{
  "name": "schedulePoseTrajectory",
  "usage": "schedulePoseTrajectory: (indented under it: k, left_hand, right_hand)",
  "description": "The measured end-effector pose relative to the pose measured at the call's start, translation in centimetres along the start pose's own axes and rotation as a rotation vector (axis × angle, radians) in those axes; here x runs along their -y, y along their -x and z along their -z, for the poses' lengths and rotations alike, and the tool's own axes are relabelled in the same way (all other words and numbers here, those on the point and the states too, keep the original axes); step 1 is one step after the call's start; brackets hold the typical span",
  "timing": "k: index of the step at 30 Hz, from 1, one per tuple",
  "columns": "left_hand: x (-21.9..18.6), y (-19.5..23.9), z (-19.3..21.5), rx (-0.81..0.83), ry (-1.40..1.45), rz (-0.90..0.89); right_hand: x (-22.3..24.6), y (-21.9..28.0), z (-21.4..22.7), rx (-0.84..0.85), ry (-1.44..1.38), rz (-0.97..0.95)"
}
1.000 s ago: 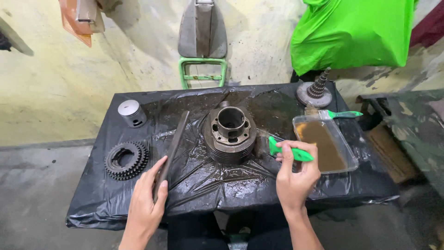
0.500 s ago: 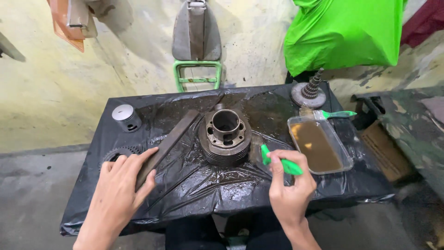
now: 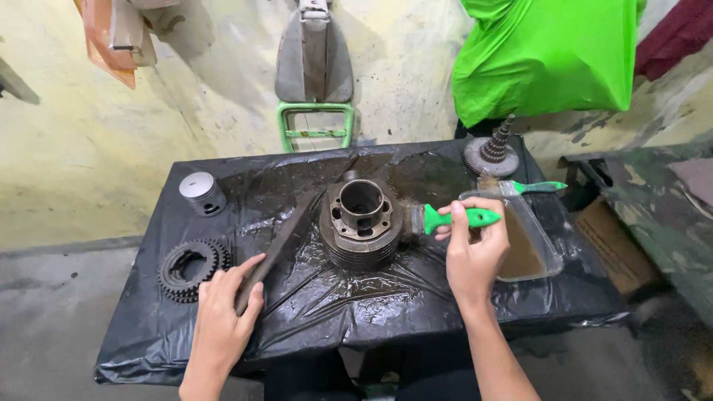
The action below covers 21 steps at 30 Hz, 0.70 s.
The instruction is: Cleaning a motorcycle engine cylinder with a brush and liquid
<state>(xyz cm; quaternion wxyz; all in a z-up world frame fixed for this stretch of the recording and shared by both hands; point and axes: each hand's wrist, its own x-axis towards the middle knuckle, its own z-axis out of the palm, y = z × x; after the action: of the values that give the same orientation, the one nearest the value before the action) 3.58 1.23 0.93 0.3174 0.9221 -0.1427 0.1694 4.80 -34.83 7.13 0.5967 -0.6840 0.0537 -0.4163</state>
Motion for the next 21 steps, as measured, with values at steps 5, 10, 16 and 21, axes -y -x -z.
schedulePoseTrajectory:
  k: [5,10,16,21]
  left_hand:
    - [0.1,1.0,0.2,-0.037,0.091,0.065]
    - [-0.1,1.2,0.3,-0.029,0.116,0.108]
    - [1.3,1.1,-0.4,-0.072,0.131,0.065]
    - [1.3,1.0,-0.4,-0.044,0.133,0.063]
  right_hand:
    - [1.5,3.1,1.3,0.006,0.007,-0.042]
    - [2.0,4.2,2.2,-0.007,-0.110,-0.184]
    - [0.1,-3.3,-0.6,0.057,0.277,-0.111]
    - [-3.8,-9.9,-4.9,0.155,0.453,0.004]
